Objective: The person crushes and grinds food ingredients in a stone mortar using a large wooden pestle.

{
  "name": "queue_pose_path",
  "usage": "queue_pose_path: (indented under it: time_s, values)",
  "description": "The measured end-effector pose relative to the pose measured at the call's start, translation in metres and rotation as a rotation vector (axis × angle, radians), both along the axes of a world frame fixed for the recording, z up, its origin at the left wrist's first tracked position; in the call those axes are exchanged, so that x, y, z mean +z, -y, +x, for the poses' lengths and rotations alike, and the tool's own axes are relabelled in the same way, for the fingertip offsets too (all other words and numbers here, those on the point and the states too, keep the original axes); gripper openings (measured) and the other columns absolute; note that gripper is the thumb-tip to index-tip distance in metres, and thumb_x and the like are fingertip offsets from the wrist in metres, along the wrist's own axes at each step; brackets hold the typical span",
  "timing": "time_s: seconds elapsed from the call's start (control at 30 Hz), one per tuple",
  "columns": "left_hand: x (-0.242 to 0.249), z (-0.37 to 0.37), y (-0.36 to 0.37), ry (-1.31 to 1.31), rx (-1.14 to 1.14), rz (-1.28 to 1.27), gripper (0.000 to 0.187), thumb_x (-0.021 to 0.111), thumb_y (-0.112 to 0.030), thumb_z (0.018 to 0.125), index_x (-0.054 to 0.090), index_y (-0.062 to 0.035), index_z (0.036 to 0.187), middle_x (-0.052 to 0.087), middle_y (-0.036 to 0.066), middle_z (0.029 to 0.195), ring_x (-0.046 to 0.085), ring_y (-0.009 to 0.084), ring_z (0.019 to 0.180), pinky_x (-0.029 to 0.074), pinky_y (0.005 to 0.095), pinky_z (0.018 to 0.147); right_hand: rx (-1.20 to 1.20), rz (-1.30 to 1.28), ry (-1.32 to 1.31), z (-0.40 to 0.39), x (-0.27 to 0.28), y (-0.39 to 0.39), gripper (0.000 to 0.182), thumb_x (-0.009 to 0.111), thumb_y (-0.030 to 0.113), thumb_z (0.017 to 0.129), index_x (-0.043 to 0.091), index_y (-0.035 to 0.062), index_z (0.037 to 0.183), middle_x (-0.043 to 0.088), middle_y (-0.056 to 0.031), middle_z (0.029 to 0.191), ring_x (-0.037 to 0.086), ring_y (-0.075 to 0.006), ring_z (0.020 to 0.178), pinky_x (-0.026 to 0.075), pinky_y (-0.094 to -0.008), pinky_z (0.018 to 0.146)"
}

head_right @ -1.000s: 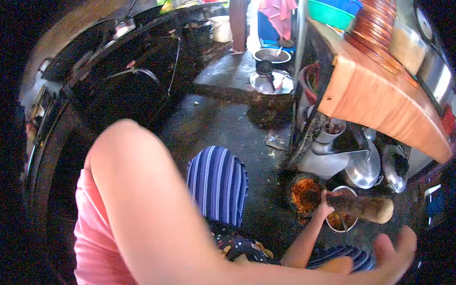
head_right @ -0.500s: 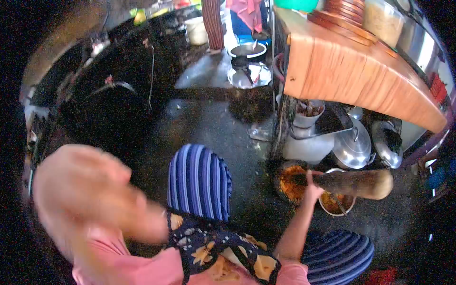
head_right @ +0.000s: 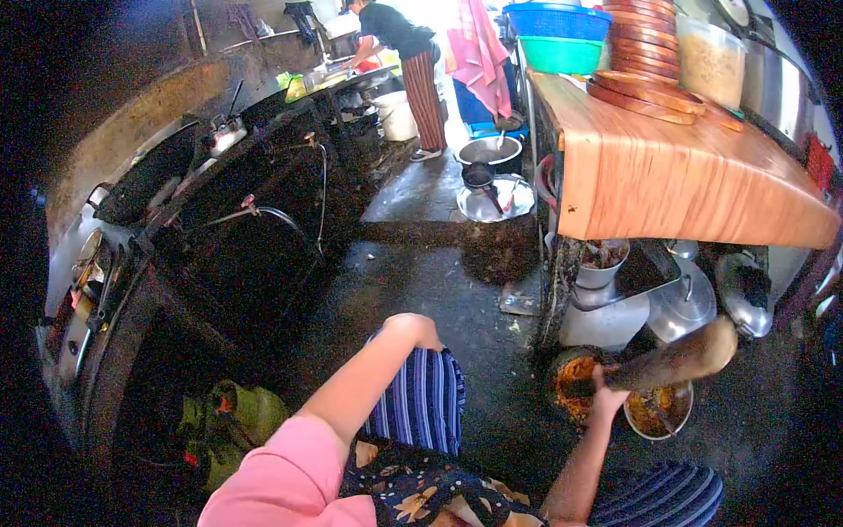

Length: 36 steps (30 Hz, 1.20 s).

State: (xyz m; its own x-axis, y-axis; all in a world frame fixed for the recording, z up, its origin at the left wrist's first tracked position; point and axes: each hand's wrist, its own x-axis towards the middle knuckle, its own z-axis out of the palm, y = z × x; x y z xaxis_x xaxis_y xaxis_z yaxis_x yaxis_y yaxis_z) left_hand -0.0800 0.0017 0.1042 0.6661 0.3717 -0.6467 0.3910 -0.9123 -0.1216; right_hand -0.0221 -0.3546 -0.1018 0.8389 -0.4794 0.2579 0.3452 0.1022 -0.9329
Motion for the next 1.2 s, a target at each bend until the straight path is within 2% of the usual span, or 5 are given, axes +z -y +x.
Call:
queue_pose_path:
  time_s: [0.17,0.5,0.7,0.9,1.2]
  values:
    - [-0.07,0.043,-0.022,-0.352,-0.15,-0.027,0.048,0.052,-0.035,0.078,0.054,-0.0137,0.121,0.049,0.011,0.127,0.046,0.0343,0.116,0.034,0.06,0.091,0.04,-0.118,0.072,-0.016,0.13,0.01,0.018,0.07,0.003,0.068,0.053,0.0046,0.074,0.053,-0.001,0.07,0.049,-0.0138,0.066,0.039,-0.0286,0.065]
    - [-0.081,0.059,-0.015,-0.38,-0.45,-0.065,0.057,0.046,-0.048,0.081,0.053,-0.0076,0.121,0.046,0.013,0.13,0.041,0.0286,0.121,0.034,0.042,0.098,0.003,0.205,-0.041,0.015,-0.043,0.021,0.06,0.072,-0.008,0.064,0.044,0.0019,0.117,0.051,-0.0059,0.106,0.049,-0.0172,0.09,0.043,-0.0309,0.084]
    - [-0.109,0.07,-0.038,-0.344,-0.556,-0.095,0.052,0.05,-0.042,0.078,0.057,-0.0058,0.115,0.048,0.016,0.127,0.045,0.031,0.116,0.036,0.0404,0.097,-0.12,-0.182,0.02,-0.006,0.11,0.023,0.022,0.076,0.004,0.066,0.059,-0.0017,0.079,0.06,-0.0042,0.08,0.053,-0.0158,0.069,0.044,-0.0296,0.069]
    - [-0.111,0.067,-0.035,-0.287,-0.556,0.023,0.053,0.045,-0.045,0.082,0.056,-0.0051,0.115,0.047,0.015,0.127,0.043,0.0304,0.119,0.034,0.039,0.098,-0.069,-0.076,-0.122,-0.006,-0.02,0.009,0.022,0.075,0.007,0.067,0.058,0.005,0.079,0.057,-0.0013,0.08,0.051,-0.0148,0.076,0.041,-0.0304,0.077]
    - [-0.092,0.063,-0.028,-0.342,-0.394,0.044,0.057,0.046,-0.051,0.082,0.054,-0.0077,0.119,0.044,0.015,0.131,0.041,0.0298,0.122,0.032,0.0385,0.1,-0.093,-0.144,0.031,-0.013,0.121,0.018,0.019,0.076,0.006,0.063,0.058,0.0034,0.07,0.056,-0.0034,0.071,0.051,-0.0164,0.067,0.041,-0.0297,0.068]
